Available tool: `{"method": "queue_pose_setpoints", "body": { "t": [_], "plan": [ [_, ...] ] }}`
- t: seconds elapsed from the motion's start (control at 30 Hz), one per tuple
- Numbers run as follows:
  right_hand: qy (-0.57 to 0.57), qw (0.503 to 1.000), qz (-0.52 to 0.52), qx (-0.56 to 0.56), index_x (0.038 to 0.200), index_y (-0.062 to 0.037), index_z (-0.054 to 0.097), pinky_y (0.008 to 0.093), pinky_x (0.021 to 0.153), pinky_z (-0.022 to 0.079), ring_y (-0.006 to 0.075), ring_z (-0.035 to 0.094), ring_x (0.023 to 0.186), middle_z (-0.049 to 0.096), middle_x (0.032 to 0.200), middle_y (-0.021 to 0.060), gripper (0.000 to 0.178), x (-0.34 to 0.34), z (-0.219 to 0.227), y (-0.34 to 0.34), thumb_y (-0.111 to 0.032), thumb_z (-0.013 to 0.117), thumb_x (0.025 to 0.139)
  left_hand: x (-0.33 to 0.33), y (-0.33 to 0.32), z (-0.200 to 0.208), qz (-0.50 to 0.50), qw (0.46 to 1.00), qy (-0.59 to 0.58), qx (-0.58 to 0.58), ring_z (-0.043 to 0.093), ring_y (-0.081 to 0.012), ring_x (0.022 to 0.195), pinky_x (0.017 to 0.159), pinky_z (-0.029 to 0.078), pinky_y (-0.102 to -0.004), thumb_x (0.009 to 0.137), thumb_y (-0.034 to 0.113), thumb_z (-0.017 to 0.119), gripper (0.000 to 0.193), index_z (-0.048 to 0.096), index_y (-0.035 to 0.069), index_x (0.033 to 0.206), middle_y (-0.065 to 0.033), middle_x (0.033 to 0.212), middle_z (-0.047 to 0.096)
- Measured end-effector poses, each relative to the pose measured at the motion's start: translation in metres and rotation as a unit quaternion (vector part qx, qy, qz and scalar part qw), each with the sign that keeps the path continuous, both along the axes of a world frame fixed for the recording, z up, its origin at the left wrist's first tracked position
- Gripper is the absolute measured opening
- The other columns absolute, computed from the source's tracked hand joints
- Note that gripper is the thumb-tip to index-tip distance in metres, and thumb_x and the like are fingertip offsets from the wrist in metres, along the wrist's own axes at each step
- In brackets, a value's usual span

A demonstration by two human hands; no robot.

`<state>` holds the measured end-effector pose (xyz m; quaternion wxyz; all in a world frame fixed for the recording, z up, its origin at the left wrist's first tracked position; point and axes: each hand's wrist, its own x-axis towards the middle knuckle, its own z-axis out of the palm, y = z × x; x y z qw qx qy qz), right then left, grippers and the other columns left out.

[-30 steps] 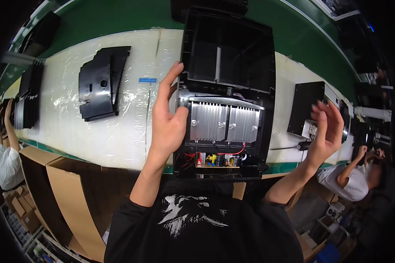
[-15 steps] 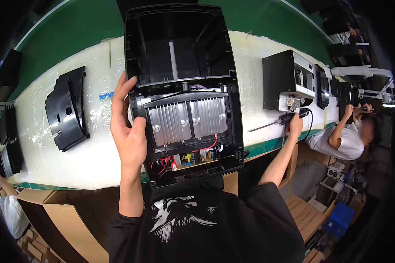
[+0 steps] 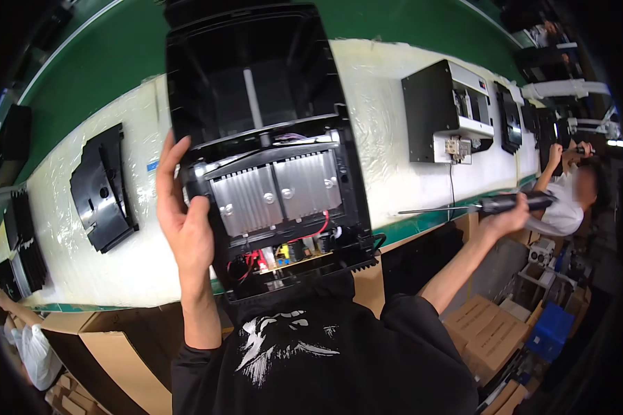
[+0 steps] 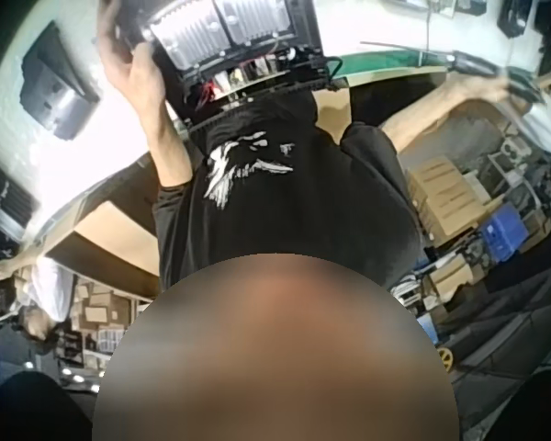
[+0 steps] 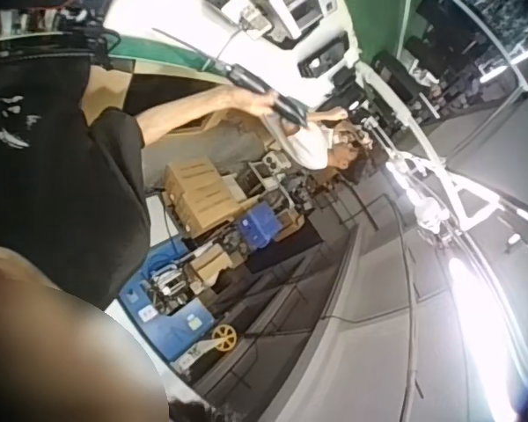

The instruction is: Assembling internal components and screwing together the plastic casing of an electronic device on a production line.

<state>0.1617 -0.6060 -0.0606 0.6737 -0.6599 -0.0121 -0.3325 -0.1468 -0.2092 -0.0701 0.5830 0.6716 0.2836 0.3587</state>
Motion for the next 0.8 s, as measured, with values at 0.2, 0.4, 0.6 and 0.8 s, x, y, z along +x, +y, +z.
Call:
{"method": "queue_pose_setpoints", "body": {
  "t": [0.2, 0.4, 0.6, 0.8],
  "plan": [
    [-0.18, 0.977, 0.111, 0.02, 0.098, 0.0029, 0.056, 0.0333, 0.07, 0.045, 0.0243, 0.053, 0.076, 0.055, 0.079, 0.011, 0.047, -0.04, 0.109, 0.02, -0.041, 0.048, 0.085, -0.002, 0.001, -0.001, 0.022, 0.999, 0.022, 0.039, 0.025, -0.0269, 0.137, 0.113, 0.013, -0.0357, 0.059, -0.011, 0.035, 0.069, 0.044, -0.005, 0.127, -0.0191, 0.143, 0.033],
    [-0.291, 0.951, 0.089, -0.051, 0.077, -0.0025, 0.051, 0.0324, 0.05, 0.044, 0.0206, 0.046, 0.048, 0.048, 0.057, 0.0088, 0.079, -0.033, 0.111, 0.037, -0.078, 0.029, 0.08, 0.0, 0.0, -0.001, 0.017, 0.998, 0.042, 0.054, 0.026, -0.027, 0.137, 0.113, 0.012, -0.0359, 0.059, -0.011, 0.035, 0.071, 0.042, -0.007, 0.129, -0.0192, 0.141, 0.036],
    [-0.27, 0.929, 0.251, -0.013, 0.079, -0.0014, 0.052, 0.033, 0.05, 0.045, 0.0217, 0.049, 0.049, 0.05, 0.058, 0.0104, 0.081, -0.023, 0.094, 0.042, -0.078, 0.024, 0.081, 0.001, -0.001, -0.002, 0.046, 0.997, 0.036, 0.04, 0.026, -0.0275, 0.137, 0.114, 0.013, -0.0367, 0.057, -0.011, 0.036, 0.076, 0.036, -0.007, 0.133, -0.0186, 0.141, 0.036],
    [-0.26, 0.917, 0.297, -0.058, 0.081, -0.0006, 0.054, 0.0356, 0.057, 0.047, 0.0213, 0.05, 0.051, 0.05, 0.058, 0.0104, 0.078, -0.013, 0.087, 0.043, -0.075, 0.028, 0.083, 0.002, -0.001, -0.001, 0.051, 0.996, 0.055, 0.045, 0.026, -0.0282, 0.137, 0.114, 0.013, -0.037, 0.056, -0.011, 0.037, 0.077, 0.035, -0.007, 0.133, -0.0187, 0.14, 0.036]
  ]
}}
